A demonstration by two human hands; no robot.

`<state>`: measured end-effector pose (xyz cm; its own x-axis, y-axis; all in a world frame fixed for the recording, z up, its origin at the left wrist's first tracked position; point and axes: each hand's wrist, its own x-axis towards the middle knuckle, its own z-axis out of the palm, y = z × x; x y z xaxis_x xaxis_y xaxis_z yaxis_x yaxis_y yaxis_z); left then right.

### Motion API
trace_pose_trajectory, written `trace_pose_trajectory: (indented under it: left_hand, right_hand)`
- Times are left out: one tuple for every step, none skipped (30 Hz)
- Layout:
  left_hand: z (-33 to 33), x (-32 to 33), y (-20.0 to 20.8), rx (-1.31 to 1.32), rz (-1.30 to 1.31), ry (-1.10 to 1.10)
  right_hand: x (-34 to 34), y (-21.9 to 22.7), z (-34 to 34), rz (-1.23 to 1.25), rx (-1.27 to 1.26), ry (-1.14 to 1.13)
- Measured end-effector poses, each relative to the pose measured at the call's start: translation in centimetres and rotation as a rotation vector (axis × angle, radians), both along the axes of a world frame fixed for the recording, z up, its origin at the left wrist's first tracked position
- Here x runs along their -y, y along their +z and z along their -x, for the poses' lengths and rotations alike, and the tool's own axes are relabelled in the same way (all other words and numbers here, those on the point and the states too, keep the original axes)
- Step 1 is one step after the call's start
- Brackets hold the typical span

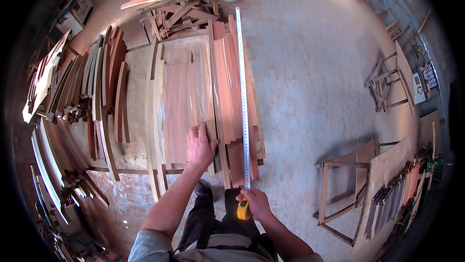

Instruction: The person measures various wooden planks using a tape measure in a workshop. They pick up individual planks, extend the tape measure to check their length, and then place them back into a pile. The person also moves a stack of planks to a table saw.

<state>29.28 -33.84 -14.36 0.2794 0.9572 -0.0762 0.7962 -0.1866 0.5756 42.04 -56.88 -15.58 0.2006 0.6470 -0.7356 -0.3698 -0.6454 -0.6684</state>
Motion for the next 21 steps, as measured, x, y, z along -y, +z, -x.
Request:
trace_pose_trajectory:
  left_hand:
    - [-0.2,-0.1,0.5,-0.008,0.021,0.004]
    - [-0.2,-0.2,0.5,-0.015,0.018,-0.002]
    - [-0.2,-0.3,0.4,-0.021,0.015,-0.008]
    - [-0.2,-0.3,0.3,-0.028,0.013,-0.014]
    - [-0.1,-0.5,0.3,-0.024,0.023,-0.007]
    - [-0.1,-0.7,0.6,-0.036,0.049,0.027]
    - [-0.3,-0.8,0.9,-0.048,0.081,0.058]
    - [-0.4,-0.9,1.3,-0.06,0.112,0.09]
    - [-0.2,-0.9,2.1,-0.082,0.119,0.106]
    - [-0.1,-0.9,3.5,-0.104,0.129,0.111]
    - [0.4,-1.0,4.2,-0.131,0.141,0.123]
    - [0.9,-0.9,4.0,-0.162,0.13,0.11]
    - [1.9,-0.5,3.5,-0.197,0.117,0.101]
    - [2.9,0.0,2.9,-0.23,0.104,0.093]
    - [3.9,0.7,2.1,-0.237,0.068,0.094]
    - [4.1,1.0,1.9,-0.232,0.049,0.088]
    - [4.3,1.2,1.8,-0.227,0.031,0.082]
    - [4.5,1.3,1.7,-0.222,0.012,0.076]
    - [4.4,1.3,1.8,-0.221,0.028,0.084]
    - [4.2,1.1,2.0,-0.22,0.044,0.093]
    - [4.0,0.9,2.2,-0.219,0.06,0.102]
  right_hand:
    - [0.1,-0.3,0.0,0.007,-0.017,-0.014]
    - [0.3,-0.5,0.0,0.007,-0.009,-0.006]
    - [0.4,-0.4,-0.1,0.006,-0.001,0.001]
    - [0.4,-0.3,-0.2,0.007,0.007,0.009]
    - [0.5,-0.5,-0.4,0.009,0.023,0.037]
    - [0.3,-0.4,-0.6,0.016,0.031,0.05]
    - [0.3,0.0,-0.8,0.029,0.039,0.06]
    - [0.2,0.3,-1.0,0.042,0.047,0.07]
    - [0.2,0.2,-1.2,0.025,0.045,0.057]
    - [0.4,-0.1,-1.4,0.012,0.046,0.035]
    - [0.6,-0.3,-1.5,0.001,0.041,0.018]
    - [0.6,-0.4,-1.7,0.012,0.042,0.016]
    - [0.5,-0.4,-1.8,0.022,0.039,0.016]
    - [0.5,-0.4,-1.9,0.031,0.037,0.019]
    - [0.5,-0.5,-2.0,0.03,0.037,0.028]
    - [0.6,-0.5,-2.0,0.034,0.041,0.036]
    - [0.7,-0.5,-2.0,0.038,0.044,0.045]
    - [0.7,-0.4,-2.0,0.052,0.034,0.041]
    - [0.5,-0.1,-2.2,0.067,0.026,0.044]
    - [0.4,0.0,-2.3,0.081,0.019,0.047]
    - [0.3,0.1,-2.4,0.066,0.021,0.044]
